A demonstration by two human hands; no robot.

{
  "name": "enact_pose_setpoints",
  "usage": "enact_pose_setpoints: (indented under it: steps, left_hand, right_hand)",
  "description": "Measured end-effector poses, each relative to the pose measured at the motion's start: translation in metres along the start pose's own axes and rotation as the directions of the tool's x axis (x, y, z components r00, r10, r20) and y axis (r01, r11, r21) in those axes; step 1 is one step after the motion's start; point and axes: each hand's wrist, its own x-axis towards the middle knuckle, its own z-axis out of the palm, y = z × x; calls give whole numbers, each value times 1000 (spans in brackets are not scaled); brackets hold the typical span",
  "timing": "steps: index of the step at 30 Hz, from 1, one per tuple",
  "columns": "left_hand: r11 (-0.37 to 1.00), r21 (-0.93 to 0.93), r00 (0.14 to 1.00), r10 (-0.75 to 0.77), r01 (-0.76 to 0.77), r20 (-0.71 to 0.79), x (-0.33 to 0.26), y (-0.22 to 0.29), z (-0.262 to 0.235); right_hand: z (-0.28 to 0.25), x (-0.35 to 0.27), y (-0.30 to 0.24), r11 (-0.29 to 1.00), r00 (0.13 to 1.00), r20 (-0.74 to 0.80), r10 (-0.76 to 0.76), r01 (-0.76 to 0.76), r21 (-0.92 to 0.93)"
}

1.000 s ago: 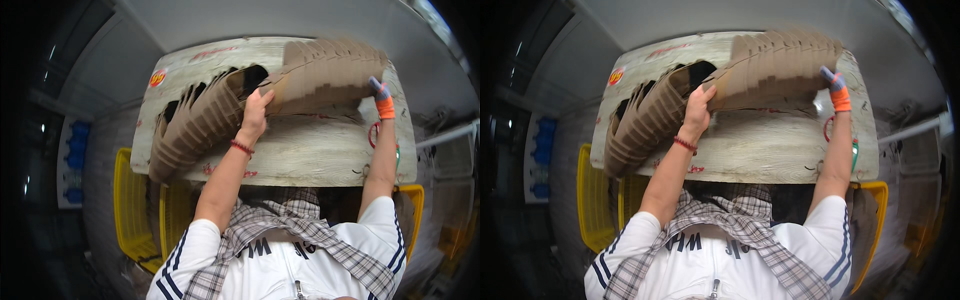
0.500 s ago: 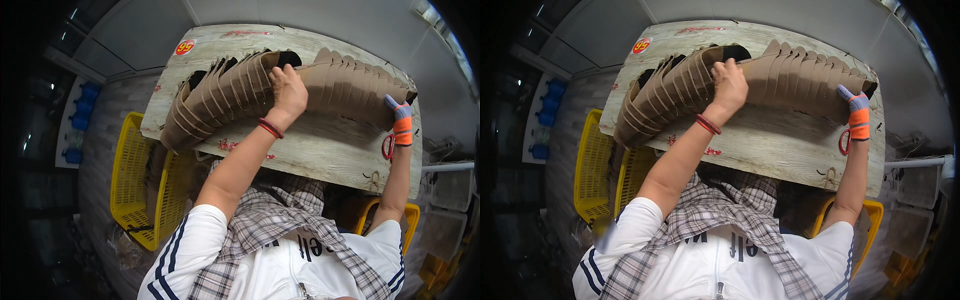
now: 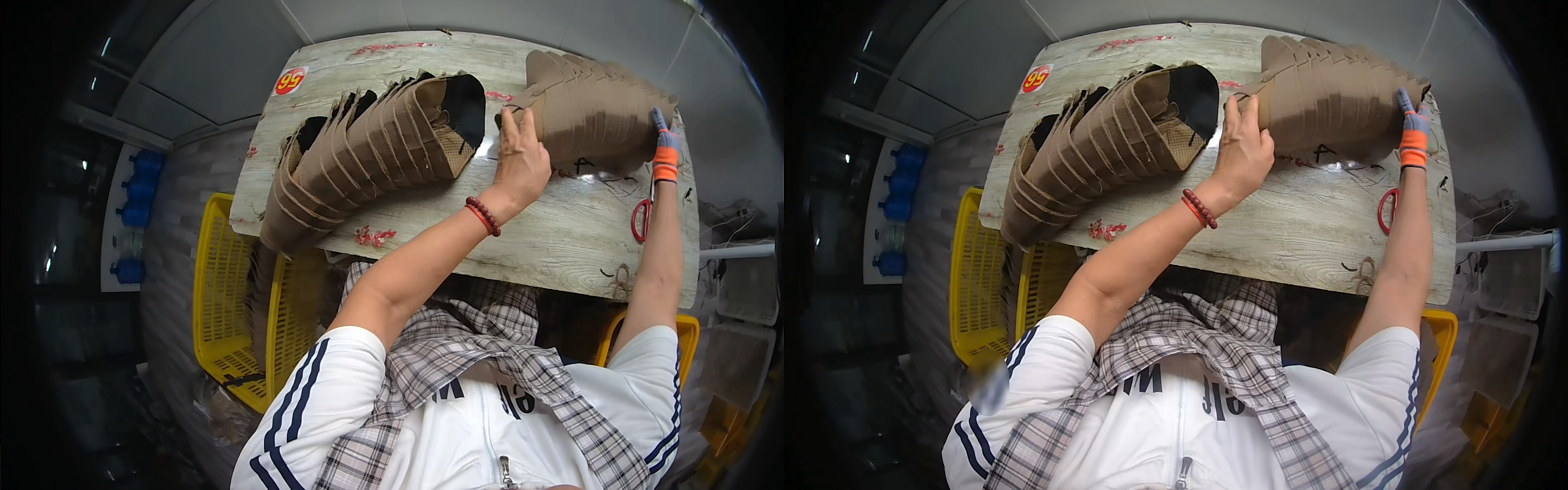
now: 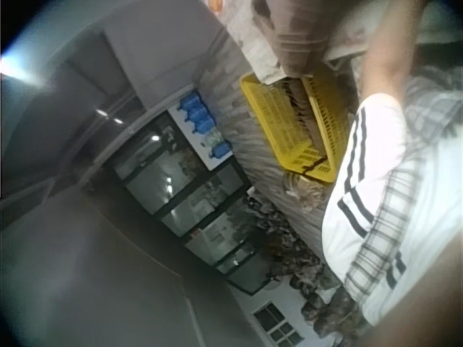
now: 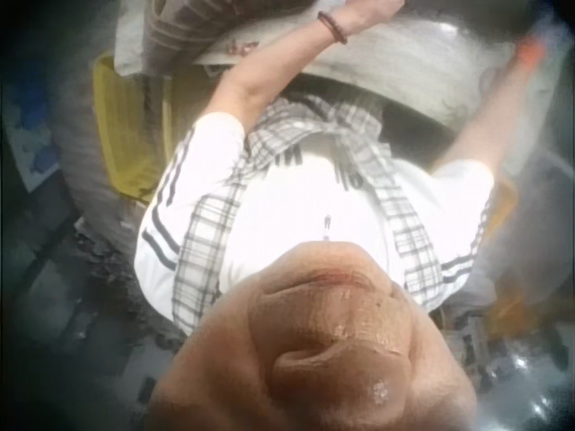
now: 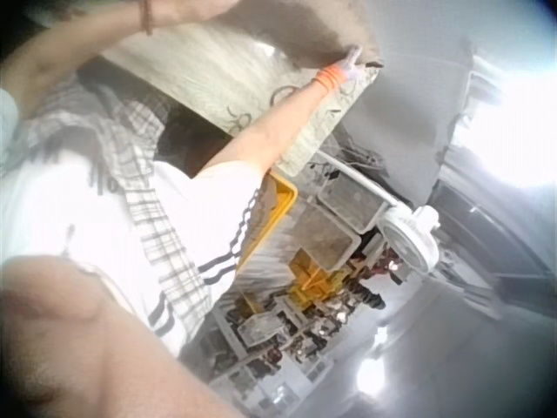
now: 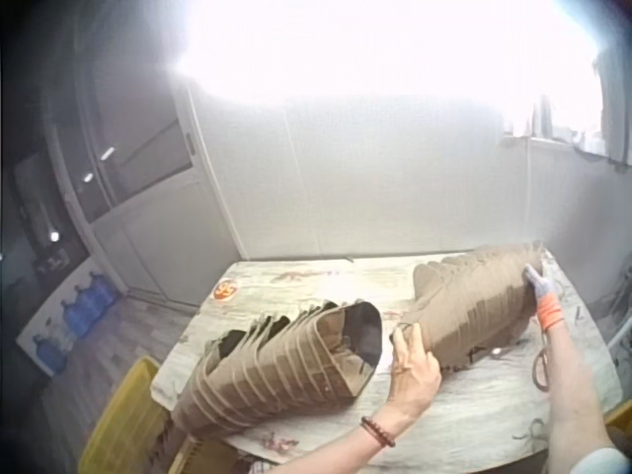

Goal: The person trims the edges of corduroy fabric pieces using scissors and a rotary cutter. They cut along the ridges, remove excess material, and place the trimmed pieces into a yellow basket. The person also uses a rotary cutter to refine the edges of individual fabric pieces.

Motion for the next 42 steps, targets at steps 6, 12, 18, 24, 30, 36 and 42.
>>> enact_pose_setpoints:
  steps: [6,12,18,24,30,36,42]
  left_hand:
    - [684,709,897,407,-172,-175,10,-22,-138]
    - [818,560,986,-168,131,15,35,-66,-180]
    - [909,417,983,-75,-2,168,9,-71,-215]
    - [936,349,912,-172,34,372,2,-78,-251]
    - [957,289,963,-48,-31,265,13,-105,-246]
    - [949,267,924,-244,166,293,22,-112,-248]
    - [924,344,927,-264,164,265,23,-114,-244]
  right_hand:
    - [2,-118,-130,661,988,-149,31,-133,-739]
    - [-14,-197,-133,166,947,-75,312,-131,-977]
    - [-36,-194,-87,195,935,-92,343,-167,-966]
    - [-30,-206,-85,130,990,-60,129,-77,-989]
    - [-41,-201,-86,103,887,-135,441,-199,-975]
    - [-59,-224,-86,303,844,-105,526,-301,-904]
    - [-8,-312,-133,968,983,-137,119,-146,-204]
